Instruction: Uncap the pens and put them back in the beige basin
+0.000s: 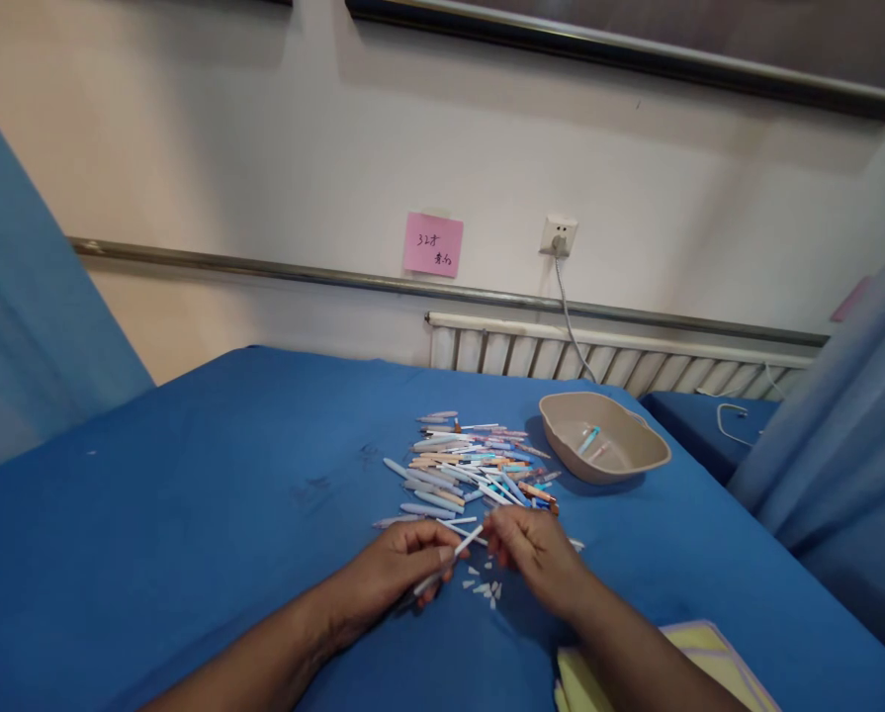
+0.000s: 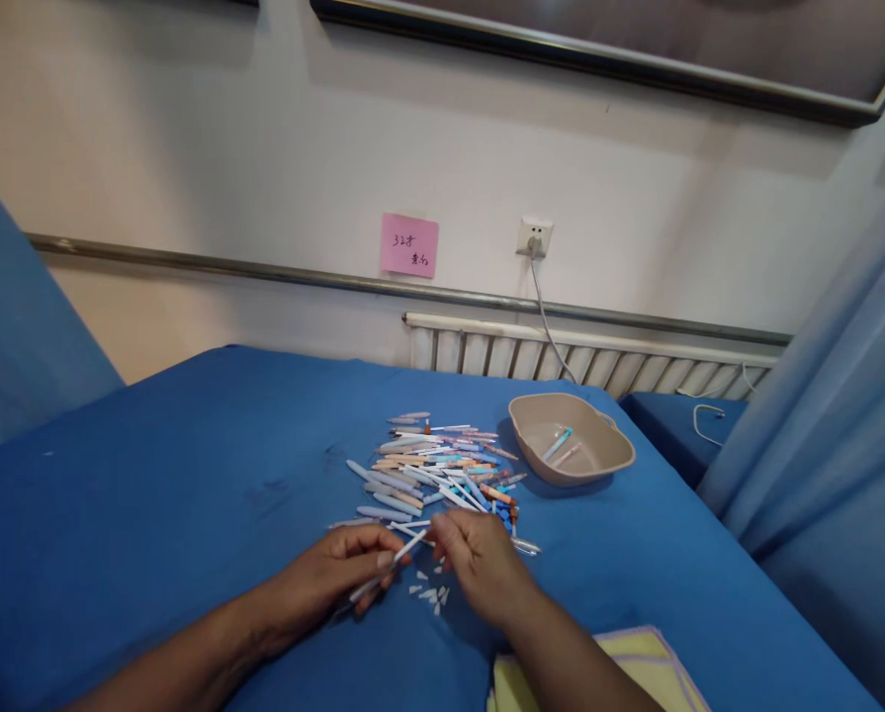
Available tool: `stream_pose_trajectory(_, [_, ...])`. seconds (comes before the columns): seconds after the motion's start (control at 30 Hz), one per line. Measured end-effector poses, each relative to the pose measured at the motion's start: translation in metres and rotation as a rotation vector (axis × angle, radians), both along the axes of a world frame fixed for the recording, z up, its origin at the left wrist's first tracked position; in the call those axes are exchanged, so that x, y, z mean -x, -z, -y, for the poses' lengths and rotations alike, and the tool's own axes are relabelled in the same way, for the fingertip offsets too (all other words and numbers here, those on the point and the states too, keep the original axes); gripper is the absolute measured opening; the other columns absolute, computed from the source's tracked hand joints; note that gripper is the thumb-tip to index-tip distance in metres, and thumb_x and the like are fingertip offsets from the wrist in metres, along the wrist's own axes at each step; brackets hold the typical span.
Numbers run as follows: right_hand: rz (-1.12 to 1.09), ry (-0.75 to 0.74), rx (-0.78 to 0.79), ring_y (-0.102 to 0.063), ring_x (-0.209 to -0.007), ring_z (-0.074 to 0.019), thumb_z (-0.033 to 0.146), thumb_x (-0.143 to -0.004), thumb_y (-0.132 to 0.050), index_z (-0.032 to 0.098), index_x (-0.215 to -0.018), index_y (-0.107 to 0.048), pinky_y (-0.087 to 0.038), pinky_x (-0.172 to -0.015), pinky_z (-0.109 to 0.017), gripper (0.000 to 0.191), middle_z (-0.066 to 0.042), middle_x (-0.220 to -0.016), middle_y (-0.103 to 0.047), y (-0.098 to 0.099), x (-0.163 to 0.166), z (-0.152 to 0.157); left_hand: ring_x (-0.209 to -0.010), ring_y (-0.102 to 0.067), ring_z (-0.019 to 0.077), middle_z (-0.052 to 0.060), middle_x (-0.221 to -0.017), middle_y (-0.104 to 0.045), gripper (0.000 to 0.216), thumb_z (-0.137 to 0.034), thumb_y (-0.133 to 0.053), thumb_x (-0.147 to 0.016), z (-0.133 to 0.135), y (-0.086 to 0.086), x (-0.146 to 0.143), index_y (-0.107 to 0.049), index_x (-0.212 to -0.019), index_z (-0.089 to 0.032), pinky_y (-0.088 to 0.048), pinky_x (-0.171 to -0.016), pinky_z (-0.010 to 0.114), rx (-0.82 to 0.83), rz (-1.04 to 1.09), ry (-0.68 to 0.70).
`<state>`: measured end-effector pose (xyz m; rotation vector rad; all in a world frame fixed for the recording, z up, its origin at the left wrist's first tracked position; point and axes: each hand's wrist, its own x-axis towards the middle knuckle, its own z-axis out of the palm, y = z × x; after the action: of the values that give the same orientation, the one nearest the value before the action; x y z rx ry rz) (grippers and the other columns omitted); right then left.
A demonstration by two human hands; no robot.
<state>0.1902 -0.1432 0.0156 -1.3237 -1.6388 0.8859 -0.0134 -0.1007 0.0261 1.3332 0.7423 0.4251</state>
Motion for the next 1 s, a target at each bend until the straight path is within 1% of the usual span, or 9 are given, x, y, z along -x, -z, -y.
stream_pose_trajectory(0.07, [-0.039,0.108,0.021,-0.051,-0.053,-0.0116,0.047,-0.088,-0.042,0.018,-0.075,-0.064,-0.037,-0.053,-0.022,0.039,0.002,-0.058,-0.057,0.002,-0.011,-0.006,-0.049,-0.046,0.0068,-0.002,-0.067,-0.056,0.029,-0.041,-0.065,-0.076,-0.003,0.001,0.000,-0.064,-0.085,-0.013,-0.035,-0.046,0.018,0.010,0.008,-0.069])
stream_pose_trajectory(0.13, [-0.030,0.159,0.029,-0.048,-0.051,-0.0110,0.042,-0.084,-0.050,0.017,-0.072,-0.061,-0.036,-0.052,-0.021,0.030,0.003,-0.056,-0.055,0.004,-0.023,-0.012,-0.049,-0.046,0.0071,-0.003,-0.066,-0.055,0.033,-0.044,-0.067,-0.073,-0.006,0.003,0.000,-0.064,-0.085,-0.013,-0.035,-0.047,0.019,0.023,0.024,-0.142])
stream_pose_trajectory(0.2, [0.033,0.119,0.061,-0.045,-0.051,-0.0099,0.035,-0.080,-0.054,0.017,-0.068,-0.059,-0.034,-0.050,-0.020,0.023,0.004,-0.055,-0.054,0.007,-0.034,-0.013,-0.049,-0.046,0.0074,-0.003,-0.065,-0.054,0.035,-0.045,-0.069,-0.071,-0.007,0.003,0.000,-0.063,-0.085,-0.013,-0.036,-0.047,0.019,0.032,0.034,-0.191])
stream_pose_trajectory(0.27, [0.131,0.033,0.108,-0.045,-0.051,-0.0092,0.028,-0.078,-0.056,0.016,-0.068,-0.059,-0.032,-0.049,-0.019,0.015,0.004,-0.056,-0.056,0.008,-0.040,-0.011,-0.049,-0.047,0.0075,-0.003,-0.065,-0.055,0.036,-0.046,-0.069,-0.071,-0.008,0.004,0.000,-0.062,-0.087,-0.014,-0.036,-0.047,0.019,0.035,0.023,-0.210])
stream_pose_trajectory(0.37, [0.275,-0.062,0.164,-0.051,-0.055,-0.0098,0.018,-0.075,-0.056,0.016,-0.073,-0.061,-0.030,-0.050,-0.018,0.006,0.002,-0.063,-0.064,0.007,-0.042,-0.004,-0.048,-0.048,0.0074,-0.003,-0.067,-0.057,0.036,-0.046,-0.067,-0.073,-0.009,0.003,-0.001,-0.060,-0.087,-0.014,-0.035,-0.045,0.019,0.039,-0.008,-0.228])
stream_pose_trajectory(0.53, [0.500,-0.054,0.145,-0.056,-0.062,-0.0116,0.018,-0.074,-0.059,0.019,-0.081,-0.063,-0.027,-0.051,-0.019,0.008,0.000,-0.072,-0.068,0.000,-0.039,0.001,-0.046,-0.048,0.0070,-0.004,-0.063,-0.057,0.034,-0.046,-0.067,-0.072,-0.008,0.002,-0.002,-0.058,-0.079,-0.015,-0.035,-0.044,0.018,0.055,-0.008,-0.240])
stream_pose_trajectory(0.7, [0.704,0.104,0.124,-0.055,-0.063,-0.0128,0.019,-0.080,-0.052,0.018,-0.077,-0.064,-0.024,-0.054,-0.023,0.012,-0.002,-0.071,-0.067,-0.007,-0.046,-0.005,-0.045,-0.048,0.0063,-0.003,-0.064,-0.059,0.033,-0.044,-0.069,-0.071,-0.008,0.001,-0.002,-0.056,-0.078,-0.015,-0.036,-0.045,0.018,0.093,0.033,-0.251])
stream_pose_trajectory(0.8, [0.762,0.143,0.138,-0.054,-0.063,-0.0130,0.019,-0.079,-0.051,0.018,-0.077,-0.065,-0.023,-0.054,-0.024,0.013,-0.003,-0.071,-0.068,-0.008,-0.054,-0.007,-0.044,-0.047,0.0063,-0.004,-0.062,-0.059,0.033,-0.044,-0.069,-0.071,-0.008,0.001,-0.003,-0.056,-0.078,-0.015,-0.034,-0.044,0.018,0.103,0.020,-0.255])
stream_pose_trajectory(1.0, [0.811,0.107,0.176,-0.051,-0.060,-0.0125,0.024,-0.076,-0.055,0.019,-0.074,-0.065,-0.021,-0.051,-0.024,0.012,-0.001,-0.068,-0.067,-0.008,-0.061,-0.004,-0.044,-0.048,0.0076,-0.003,-0.057,-0.056,0.036,-0.049,-0.066,-0.073,-0.009,0.004,-0.001,-0.056,-0.076,-0.015,-0.028,-0.040,0.017,0.085,-0.031,-0.233])
